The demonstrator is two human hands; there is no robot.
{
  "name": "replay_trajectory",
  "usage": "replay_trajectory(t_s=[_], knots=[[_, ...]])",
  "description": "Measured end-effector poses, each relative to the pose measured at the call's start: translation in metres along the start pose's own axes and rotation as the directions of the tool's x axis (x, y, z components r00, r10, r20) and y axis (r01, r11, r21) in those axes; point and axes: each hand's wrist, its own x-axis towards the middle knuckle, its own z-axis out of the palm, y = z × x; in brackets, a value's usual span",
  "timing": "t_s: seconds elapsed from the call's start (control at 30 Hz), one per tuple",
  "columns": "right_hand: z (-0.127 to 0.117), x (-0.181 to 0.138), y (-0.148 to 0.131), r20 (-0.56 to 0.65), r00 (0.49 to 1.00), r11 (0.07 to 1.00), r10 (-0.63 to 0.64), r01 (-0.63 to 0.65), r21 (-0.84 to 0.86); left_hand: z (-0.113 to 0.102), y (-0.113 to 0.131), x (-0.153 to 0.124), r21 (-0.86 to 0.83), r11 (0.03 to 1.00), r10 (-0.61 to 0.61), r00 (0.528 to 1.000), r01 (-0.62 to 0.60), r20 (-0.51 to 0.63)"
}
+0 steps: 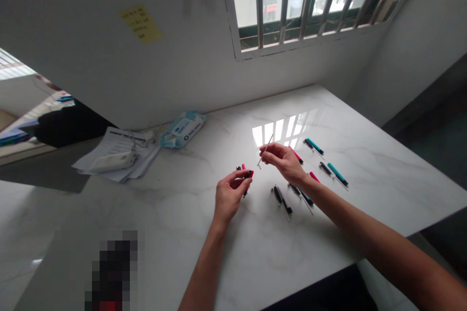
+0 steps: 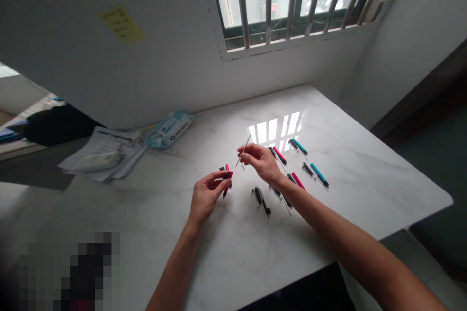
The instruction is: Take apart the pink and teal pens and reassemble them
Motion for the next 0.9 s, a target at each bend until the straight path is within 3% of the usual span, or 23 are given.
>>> replay_trajectory(t_s=[0.1,0.27,0.4,0.47,0.53,0.67,0.8,0.9], knots=[[0.002,-0.001,0.001,0.005,1.0,1.0,0.026,-0.026,0.011,0.001,0.001,0.0,-0.014,1.0,0.005,1.0,-0.005,0.0],[0.003,-0.003,0.006,0.118,0.992,0.999,0.034,-0.031,-0.027,0.002,0.0,0.0,-0.021,1.0,0.015,1.0,-0.015,0.005],[0.003,-0.008,0.002,0.227,0.973,0.976,-0.046,0.092,-0.198,0.001,-0.001,0.0,-0.073,0.997,0.017,1.0,-0.015,0.022],[0.0,-0.009,0.0,0.236,0.959,0.893,-0.159,0.241,-0.38,-0.002,-0.001,0.001,-0.168,0.986,0.011,1.0,-0.009,0.016],[-0.003,-0.007,0.002,0.275,0.93,0.744,-0.242,0.36,-0.563,-0.007,0.001,0.002,-0.317,0.948,0.005,1.0,-0.006,-0.003],[-0.011,0.001,0.019,0.448,0.882,0.499,-0.147,0.457,-0.736,-0.018,0.006,0.003,-0.55,0.834,0.009,0.999,-0.033,-0.045],[-0.014,0.007,0.034,0.536,0.843,0.48,-0.051,0.491,-0.727,-0.021,0.009,0.002,-0.58,0.813,0.031,0.999,-0.049,-0.041],[-0.013,0.007,0.034,0.508,0.861,0.506,-0.028,0.45,-0.736,-0.02,0.007,0.003,-0.577,0.815,0.026,0.999,-0.049,-0.048]])
